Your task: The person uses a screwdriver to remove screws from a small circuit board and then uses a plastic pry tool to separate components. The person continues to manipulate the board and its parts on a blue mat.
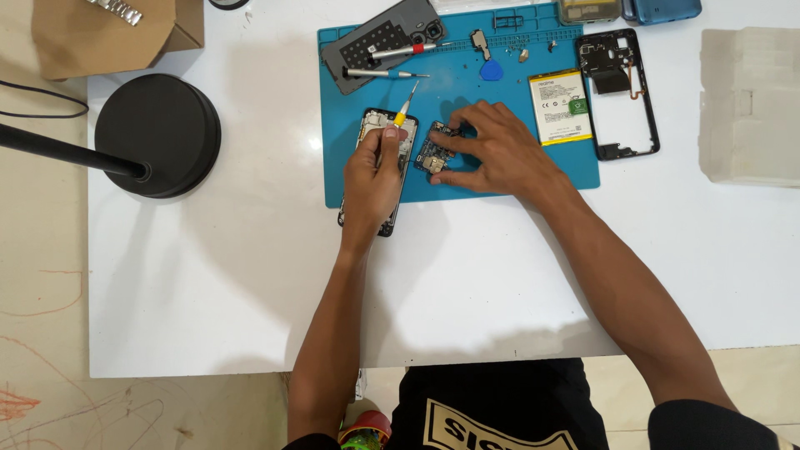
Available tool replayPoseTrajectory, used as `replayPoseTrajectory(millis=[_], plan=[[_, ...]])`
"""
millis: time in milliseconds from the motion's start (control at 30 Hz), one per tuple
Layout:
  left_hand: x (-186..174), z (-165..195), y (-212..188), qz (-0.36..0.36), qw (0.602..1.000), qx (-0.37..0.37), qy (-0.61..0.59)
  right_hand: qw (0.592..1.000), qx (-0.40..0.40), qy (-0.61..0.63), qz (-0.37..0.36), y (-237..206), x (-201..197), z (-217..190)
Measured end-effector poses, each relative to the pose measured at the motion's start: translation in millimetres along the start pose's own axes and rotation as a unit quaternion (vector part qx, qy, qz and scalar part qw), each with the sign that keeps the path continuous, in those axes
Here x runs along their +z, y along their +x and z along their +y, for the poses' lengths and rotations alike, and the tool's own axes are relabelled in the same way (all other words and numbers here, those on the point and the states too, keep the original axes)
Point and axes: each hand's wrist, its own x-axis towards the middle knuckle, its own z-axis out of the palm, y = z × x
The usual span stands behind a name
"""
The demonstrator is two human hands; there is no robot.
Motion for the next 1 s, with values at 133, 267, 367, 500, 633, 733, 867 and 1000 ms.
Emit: replayPoseTrajectory(millis=[133, 267, 367, 500, 633, 733, 867, 1000], plan=[[-1.3, -0.6, -0.6, 0.013, 0.998, 0.040, 0.038, 0.999, 0.026, 0.038, 0.013, 0.2, -0.1, 1.1], [-2.3, -1.8, -3.5, 0.025, 0.995, 0.076, 0.066, 0.998, 0.040, 0.042, 0.019, 0.8, 1.3, 2.1], [-0.9, -3.1, -3.9, 0.032, 0.990, 0.098, 0.097, 0.999, 0.032, 0.034, 0.025, 0.6, 1.6, 1.9], [-0.4, -4.5, -3.0, 0.022, 0.988, 0.093, 0.123, 0.998, 0.038, 0.045, 0.026, 1.6, 2.0, 1.4], [-1.7, -2.9, -4.6, 0.026, 0.982, 0.118, 0.146, 0.996, 0.057, 0.055, 0.028, 2.4, 2.0, 1.4], [-1.9, 0.6, -8.4, 0.031, 0.976, 0.121, 0.176, 0.997, 0.048, 0.050, 0.022, 2.3, 1.9, 1.2], [-1.1, 4.5, -14.3, 0.044, 0.963, 0.164, 0.207, 0.995, 0.056, 0.079, 0.021, 2.2, 0.7, 1.6], [0.0, 3.6, -17.7, 0.052, 0.950, 0.177, 0.253, 0.994, 0.049, 0.087, 0.035, 1.8, 0.5, 2.1]])
